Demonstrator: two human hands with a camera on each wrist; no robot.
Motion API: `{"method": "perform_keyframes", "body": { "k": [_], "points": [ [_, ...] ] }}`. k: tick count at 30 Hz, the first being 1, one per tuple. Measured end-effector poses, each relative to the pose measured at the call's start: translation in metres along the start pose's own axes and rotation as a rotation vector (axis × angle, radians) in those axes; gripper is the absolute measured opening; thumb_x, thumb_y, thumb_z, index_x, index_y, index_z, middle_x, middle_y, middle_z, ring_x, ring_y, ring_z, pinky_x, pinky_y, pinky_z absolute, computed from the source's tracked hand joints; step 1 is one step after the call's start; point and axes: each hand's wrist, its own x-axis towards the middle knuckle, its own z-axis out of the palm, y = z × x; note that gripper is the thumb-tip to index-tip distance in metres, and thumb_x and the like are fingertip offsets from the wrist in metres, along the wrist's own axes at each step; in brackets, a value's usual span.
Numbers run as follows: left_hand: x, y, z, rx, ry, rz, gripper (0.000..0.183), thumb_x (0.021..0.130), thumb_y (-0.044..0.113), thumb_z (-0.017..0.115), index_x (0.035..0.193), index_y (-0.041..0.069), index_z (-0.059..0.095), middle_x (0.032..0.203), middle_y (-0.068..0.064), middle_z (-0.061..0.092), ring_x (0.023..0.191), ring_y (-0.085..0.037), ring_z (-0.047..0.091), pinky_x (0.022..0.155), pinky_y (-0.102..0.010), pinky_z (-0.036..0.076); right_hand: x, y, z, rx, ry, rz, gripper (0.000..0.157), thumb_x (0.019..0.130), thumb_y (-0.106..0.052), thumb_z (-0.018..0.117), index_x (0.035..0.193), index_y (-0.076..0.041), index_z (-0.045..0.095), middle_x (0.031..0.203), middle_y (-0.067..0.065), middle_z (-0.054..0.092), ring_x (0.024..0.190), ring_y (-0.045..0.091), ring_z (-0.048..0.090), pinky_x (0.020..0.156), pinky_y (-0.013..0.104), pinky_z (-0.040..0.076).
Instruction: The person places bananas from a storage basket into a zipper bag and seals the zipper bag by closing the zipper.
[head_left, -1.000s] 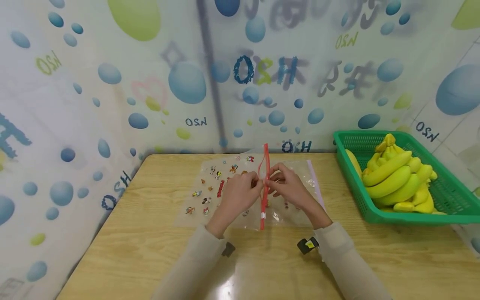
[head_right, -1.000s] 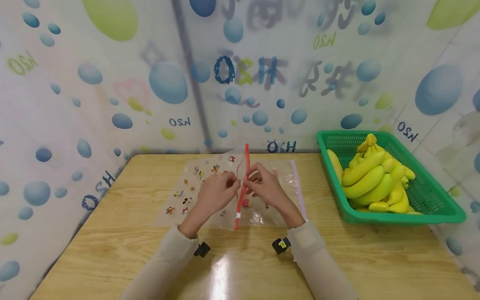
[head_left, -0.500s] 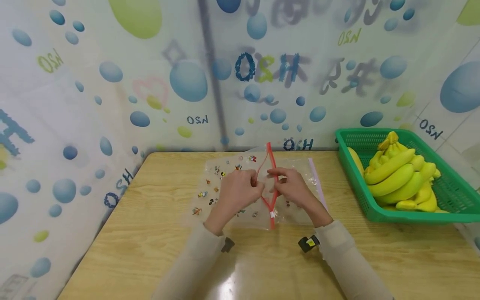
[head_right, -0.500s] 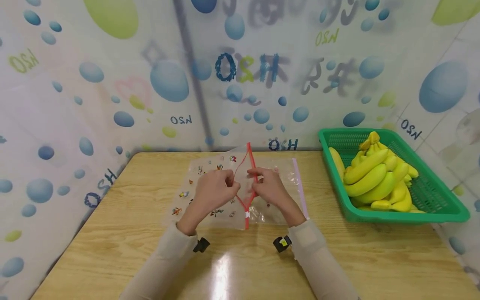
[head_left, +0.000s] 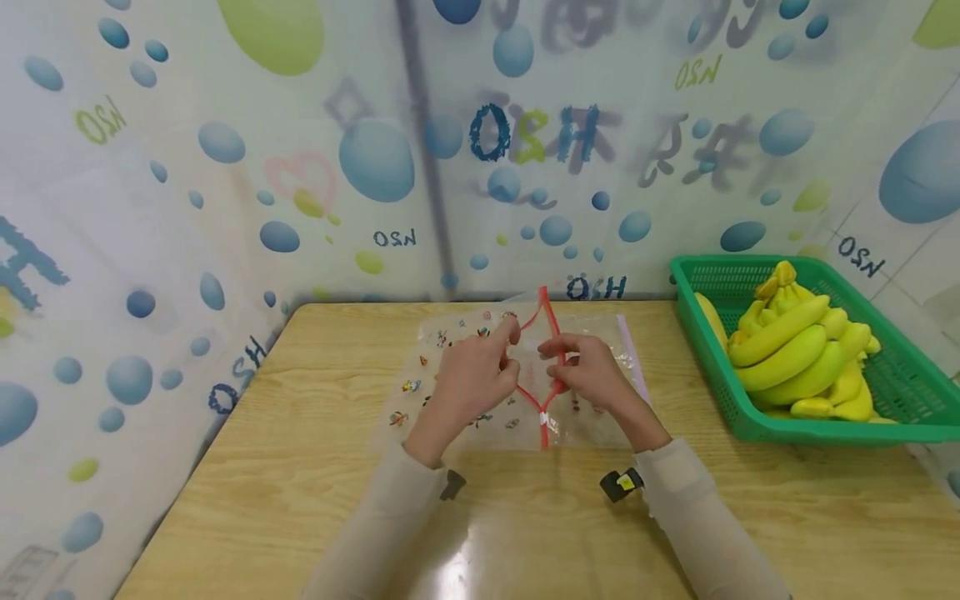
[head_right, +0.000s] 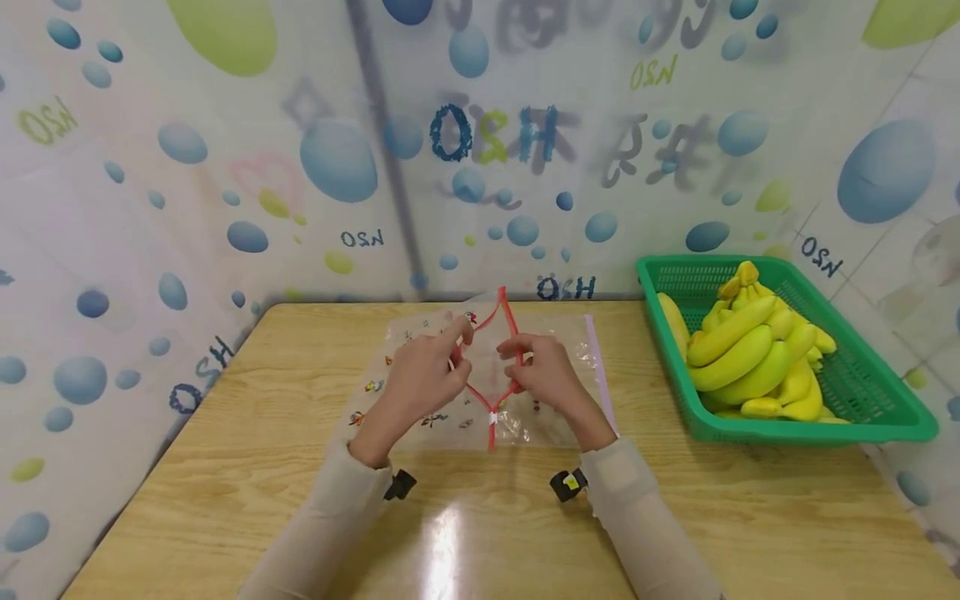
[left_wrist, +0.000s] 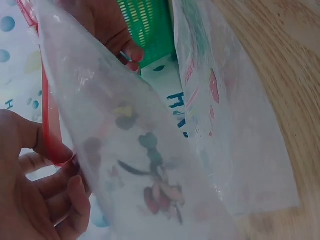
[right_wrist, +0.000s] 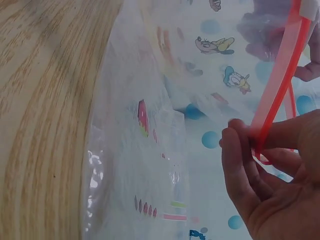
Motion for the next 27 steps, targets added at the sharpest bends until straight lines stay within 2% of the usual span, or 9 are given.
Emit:
{"method": "perform_keyframes", "body": {
  "k": [4, 8, 12, 17, 19, 21, 24, 26, 27],
  "points": [
    [0.000, 0.001, 0.000, -0.019, -0.005, 0.042, 0.010, 0.091, 0.009, 0.060, 0.098, 0.014, 0.066, 0.056, 0.005, 0.051, 0.047, -0.007, 0.036, 0.045, -0.022, 0.028, -0.001, -0.001, -0.001, -0.011, -0.023, 0.005, 0.038, 0.094, 0.003, 0.066, 0.132, 0.002, 0.066, 0.128, 0.024, 0.069, 0.064, 0.019, 0.065, 0.058, 0.028, 0.055],
    [0.001, 0.003, 0.001, -0.066, 0.005, 0.014, 0.011, 0.092, 0.009, 0.061, 0.089, 0.009, 0.071, 0.062, 0.003, 0.061, 0.050, -0.007, 0.048, 0.050, -0.022, 0.039, -0.002, -0.002, 0.000, -0.010, -0.019, 0.016, 0.042, 0.094, -0.008, 0.073, 0.134, 0.000, 0.065, 0.129, 0.022, 0.069, 0.063, 0.023, 0.068, 0.060, 0.036, 0.058],
    [0.000, 0.004, 0.001, -0.092, -0.006, -0.031, 0.008, 0.090, 0.014, 0.066, 0.085, 0.010, 0.071, 0.059, 0.003, 0.058, 0.049, -0.009, 0.049, 0.052, -0.023, 0.041, -0.003, -0.002, 0.001, -0.033, -0.011, -0.026, 0.042, 0.092, -0.007, 0.073, 0.133, -0.002, 0.065, 0.128, 0.023, 0.069, 0.058, 0.018, 0.064, 0.058, 0.035, 0.057],
    [0.000, 0.005, -0.001, -0.100, -0.019, -0.066, 0.005, 0.087, 0.013, 0.067, 0.086, 0.012, 0.071, 0.058, 0.006, 0.055, 0.052, -0.011, 0.048, 0.052, -0.025, 0.039, -0.002, -0.004, 0.002, -0.098, -0.019, -0.066, 0.045, 0.089, 0.004, 0.062, 0.133, -0.003, 0.066, 0.129, 0.022, 0.069, 0.045, 0.012, 0.041, 0.046, 0.024, 0.039],
    [0.000, 0.005, -0.003, -0.079, -0.019, -0.072, 0.009, 0.085, 0.012, 0.065, 0.089, 0.012, 0.073, 0.058, 0.006, 0.055, 0.051, -0.011, 0.047, 0.050, -0.025, 0.037, -0.002, -0.005, 0.002, -0.126, -0.026, -0.044, 0.048, 0.088, 0.004, 0.061, 0.136, -0.002, 0.064, 0.133, 0.020, 0.068, 0.058, 0.018, 0.054, 0.047, 0.023, 0.038],
    [-0.001, 0.006, -0.004, -0.041, -0.016, -0.076, 0.014, 0.085, 0.013, 0.064, 0.093, 0.013, 0.076, 0.056, 0.007, 0.052, 0.049, -0.010, 0.043, 0.046, -0.024, 0.033, -0.003, -0.006, 0.002, -0.137, -0.039, -0.007, 0.051, 0.089, 0.002, 0.063, 0.140, -0.002, 0.061, 0.138, 0.018, 0.065, 0.063, 0.021, 0.059, 0.048, 0.023, 0.040],
    [-0.002, 0.008, -0.006, 0.005, 0.015, -0.066, 0.022, 0.083, 0.014, 0.063, 0.099, 0.013, 0.078, 0.050, 0.008, 0.044, 0.044, -0.008, 0.031, 0.042, -0.023, 0.023, -0.003, -0.006, 0.002, -0.147, -0.058, 0.029, 0.056, 0.089, -0.001, 0.065, 0.144, -0.002, 0.057, 0.144, 0.018, 0.061, 0.065, 0.023, 0.058, 0.050, 0.024, 0.041],
    [-0.003, 0.010, -0.007, 0.028, 0.050, -0.051, 0.026, 0.081, 0.013, 0.063, 0.102, 0.014, 0.079, 0.049, 0.008, 0.039, 0.044, -0.008, 0.024, 0.042, -0.022, 0.018, -0.003, -0.006, 0.001, -0.146, -0.069, 0.045, 0.056, 0.089, -0.001, 0.065, 0.144, -0.003, 0.056, 0.147, 0.018, 0.059, 0.048, 0.017, 0.045, 0.049, 0.024, 0.041],
    [-0.003, 0.010, -0.008, 0.038, 0.071, -0.040, 0.028, 0.080, 0.013, 0.063, 0.102, 0.014, 0.080, 0.049, 0.007, 0.039, 0.044, -0.008, 0.021, 0.042, -0.022, 0.016, -0.002, -0.006, 0.001, -0.148, -0.070, 0.051, 0.056, 0.089, -0.002, 0.065, 0.144, -0.003, 0.057, 0.147, 0.018, 0.059, 0.046, 0.018, 0.044, 0.049, 0.025, 0.040]
  ]
}}
